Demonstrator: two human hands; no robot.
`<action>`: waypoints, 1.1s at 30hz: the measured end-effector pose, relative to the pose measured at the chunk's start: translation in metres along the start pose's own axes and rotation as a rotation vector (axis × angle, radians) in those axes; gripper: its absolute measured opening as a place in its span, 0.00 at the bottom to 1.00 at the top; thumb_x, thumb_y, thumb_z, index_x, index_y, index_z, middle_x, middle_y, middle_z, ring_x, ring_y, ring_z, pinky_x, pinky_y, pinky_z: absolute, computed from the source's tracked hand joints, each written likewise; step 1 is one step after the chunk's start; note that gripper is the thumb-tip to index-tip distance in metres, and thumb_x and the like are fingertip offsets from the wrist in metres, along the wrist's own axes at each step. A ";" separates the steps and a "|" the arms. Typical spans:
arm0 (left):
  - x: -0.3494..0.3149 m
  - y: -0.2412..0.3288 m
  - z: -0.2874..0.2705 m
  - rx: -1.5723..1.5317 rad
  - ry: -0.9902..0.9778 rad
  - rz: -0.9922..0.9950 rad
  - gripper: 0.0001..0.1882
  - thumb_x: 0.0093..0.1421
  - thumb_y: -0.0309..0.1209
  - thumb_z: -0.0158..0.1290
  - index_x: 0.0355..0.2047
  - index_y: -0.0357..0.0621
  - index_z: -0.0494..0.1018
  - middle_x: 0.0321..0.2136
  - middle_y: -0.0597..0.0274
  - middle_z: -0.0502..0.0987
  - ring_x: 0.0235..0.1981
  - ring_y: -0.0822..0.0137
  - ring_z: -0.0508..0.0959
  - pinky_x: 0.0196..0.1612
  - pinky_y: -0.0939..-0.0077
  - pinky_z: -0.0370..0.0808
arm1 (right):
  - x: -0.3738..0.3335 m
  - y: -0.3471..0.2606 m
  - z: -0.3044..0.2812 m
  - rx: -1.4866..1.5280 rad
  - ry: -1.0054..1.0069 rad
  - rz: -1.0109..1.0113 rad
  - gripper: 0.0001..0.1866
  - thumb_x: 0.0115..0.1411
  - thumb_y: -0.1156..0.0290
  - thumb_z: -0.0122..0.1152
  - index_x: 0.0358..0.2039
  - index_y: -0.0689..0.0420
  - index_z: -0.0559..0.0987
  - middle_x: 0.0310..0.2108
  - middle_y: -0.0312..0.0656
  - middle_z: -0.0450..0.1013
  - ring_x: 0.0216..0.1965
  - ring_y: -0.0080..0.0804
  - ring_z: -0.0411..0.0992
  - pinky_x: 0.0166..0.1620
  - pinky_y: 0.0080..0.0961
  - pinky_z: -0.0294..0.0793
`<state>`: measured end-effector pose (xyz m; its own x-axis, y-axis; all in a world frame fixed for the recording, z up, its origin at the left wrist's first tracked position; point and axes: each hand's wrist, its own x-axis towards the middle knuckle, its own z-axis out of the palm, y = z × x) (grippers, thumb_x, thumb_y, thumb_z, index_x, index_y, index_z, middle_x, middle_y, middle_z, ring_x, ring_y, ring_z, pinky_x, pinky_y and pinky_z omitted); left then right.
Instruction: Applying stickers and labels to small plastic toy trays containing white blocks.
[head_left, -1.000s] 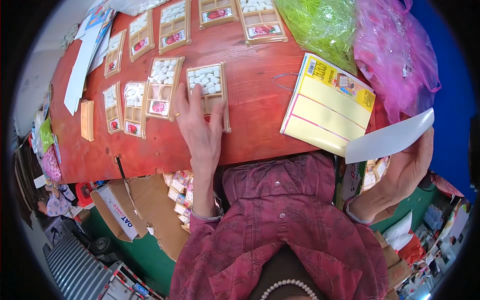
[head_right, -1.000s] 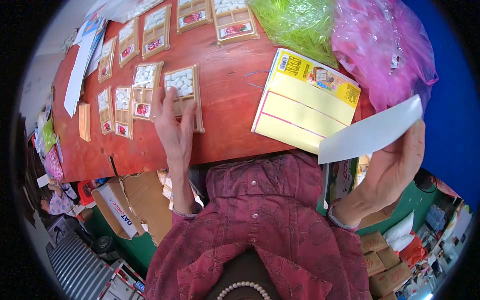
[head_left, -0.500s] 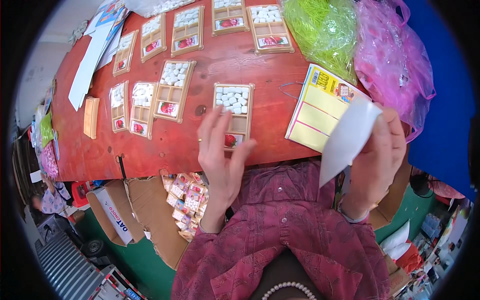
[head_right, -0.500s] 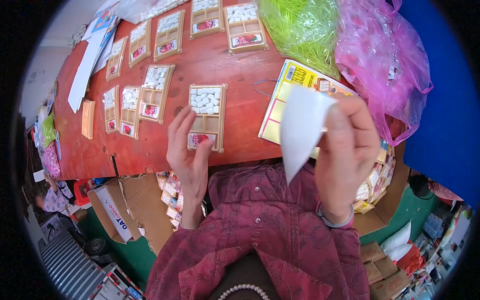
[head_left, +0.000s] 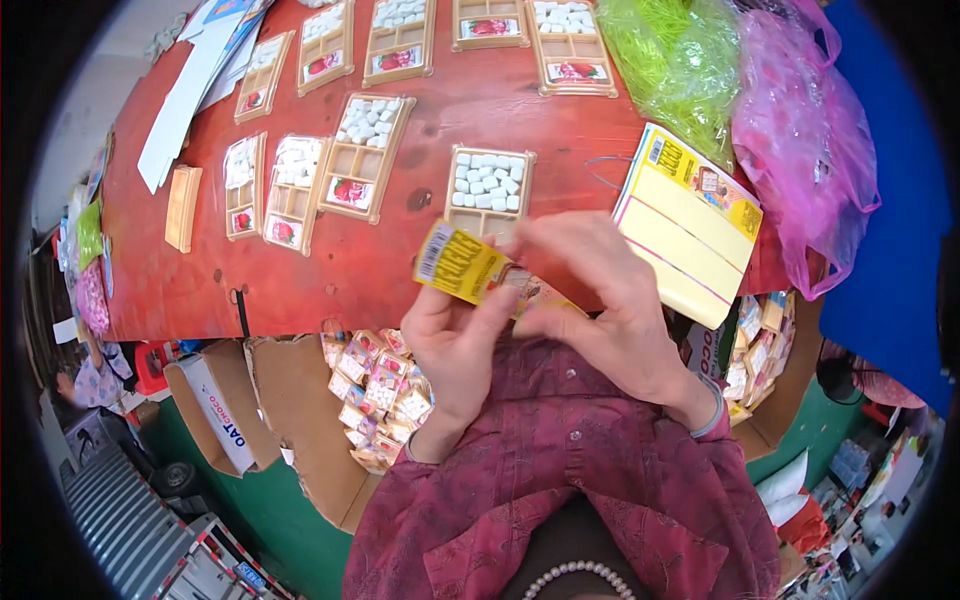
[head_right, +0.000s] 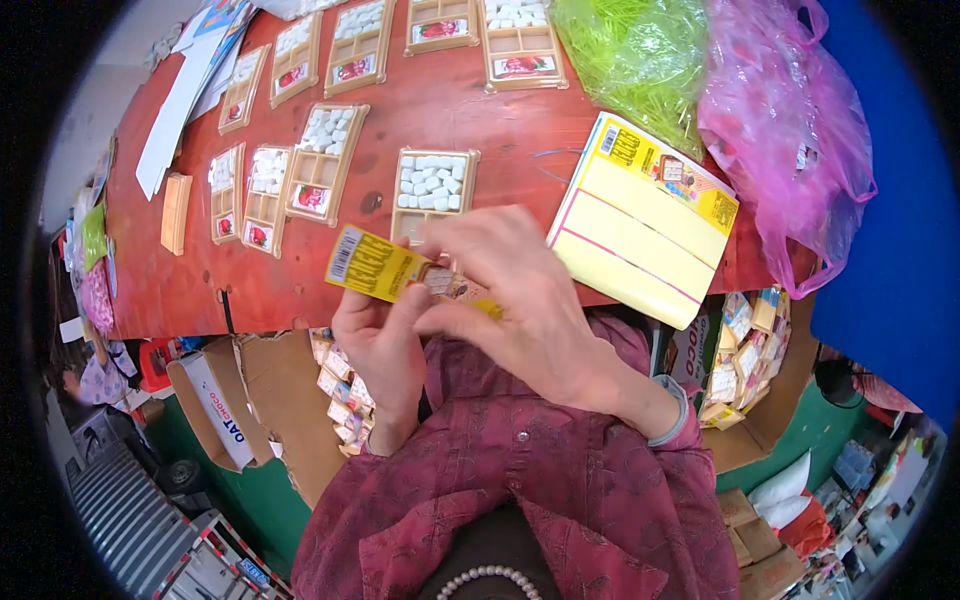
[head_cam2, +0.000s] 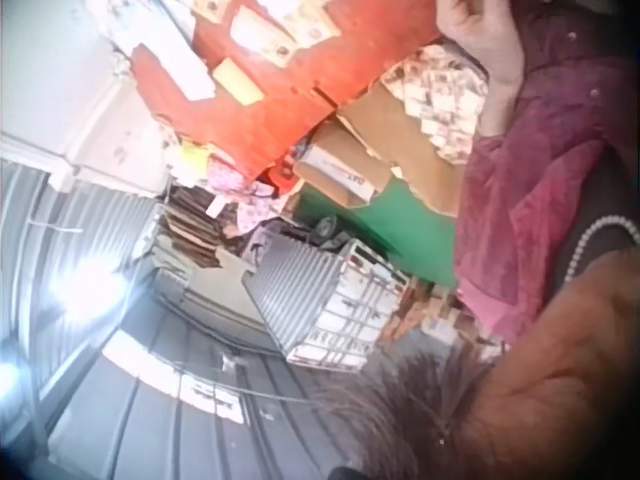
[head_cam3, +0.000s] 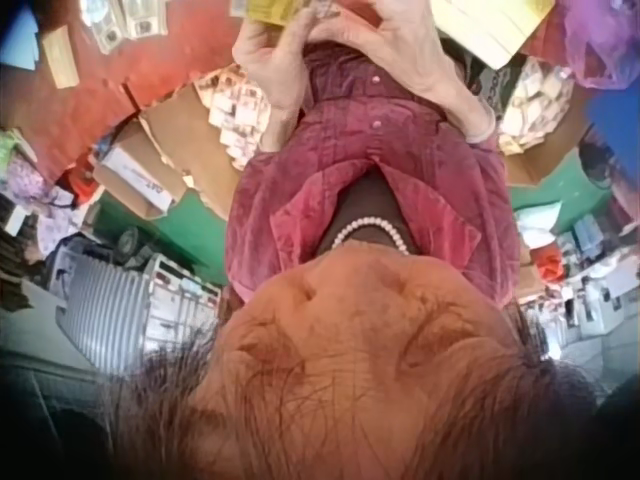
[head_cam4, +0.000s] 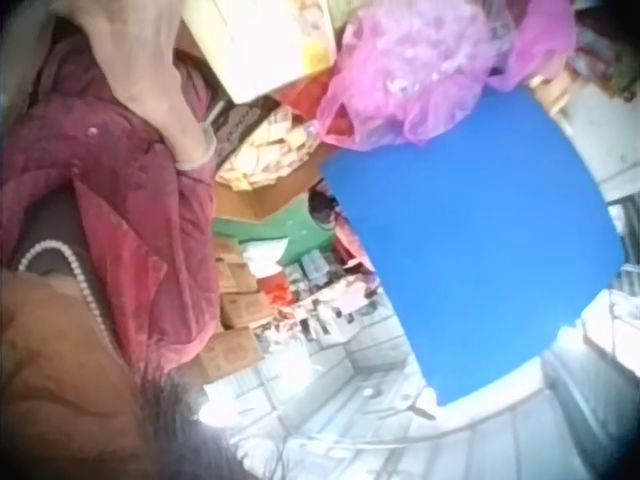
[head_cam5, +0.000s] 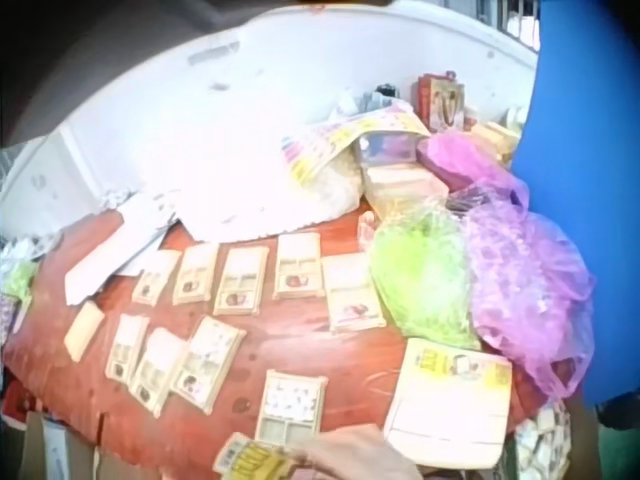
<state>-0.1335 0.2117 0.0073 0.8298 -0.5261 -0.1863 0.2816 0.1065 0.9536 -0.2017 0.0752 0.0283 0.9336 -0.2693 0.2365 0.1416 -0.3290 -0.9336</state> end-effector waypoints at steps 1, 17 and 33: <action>0.004 -0.002 -0.002 -0.134 0.028 0.015 0.20 0.55 0.15 0.52 0.49 0.29 0.66 0.41 0.48 0.75 0.42 0.65 0.76 0.49 0.71 0.72 | -0.001 0.002 0.003 -0.163 0.108 0.053 0.30 0.40 0.72 0.70 0.47 0.62 0.73 0.40 0.46 0.71 0.45 0.42 0.68 0.47 0.30 0.67; 0.024 -0.011 -0.042 -0.298 0.290 0.052 0.12 0.54 0.20 0.56 0.40 0.32 0.74 0.39 0.52 0.78 0.35 0.73 0.77 0.39 0.81 0.74 | -0.016 0.023 0.025 0.032 0.155 0.450 0.20 0.52 0.81 0.63 0.47 0.63 0.72 0.25 0.33 0.72 0.29 0.14 0.69 0.32 0.12 0.69; 0.059 -0.022 -0.041 0.198 0.291 0.108 0.08 0.53 0.19 0.58 0.35 0.31 0.76 0.28 0.62 0.79 0.28 0.78 0.75 0.32 0.86 0.72 | 0.009 0.051 0.025 -0.083 0.272 0.528 0.13 0.52 0.79 0.63 0.38 0.65 0.73 0.21 0.35 0.72 0.25 0.15 0.68 0.29 0.14 0.67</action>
<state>-0.0713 0.2132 -0.0346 0.9599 -0.2559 -0.1144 0.1097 -0.0325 0.9934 -0.1774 0.0784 -0.0238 0.7512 -0.6340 -0.1836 -0.3553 -0.1540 -0.9220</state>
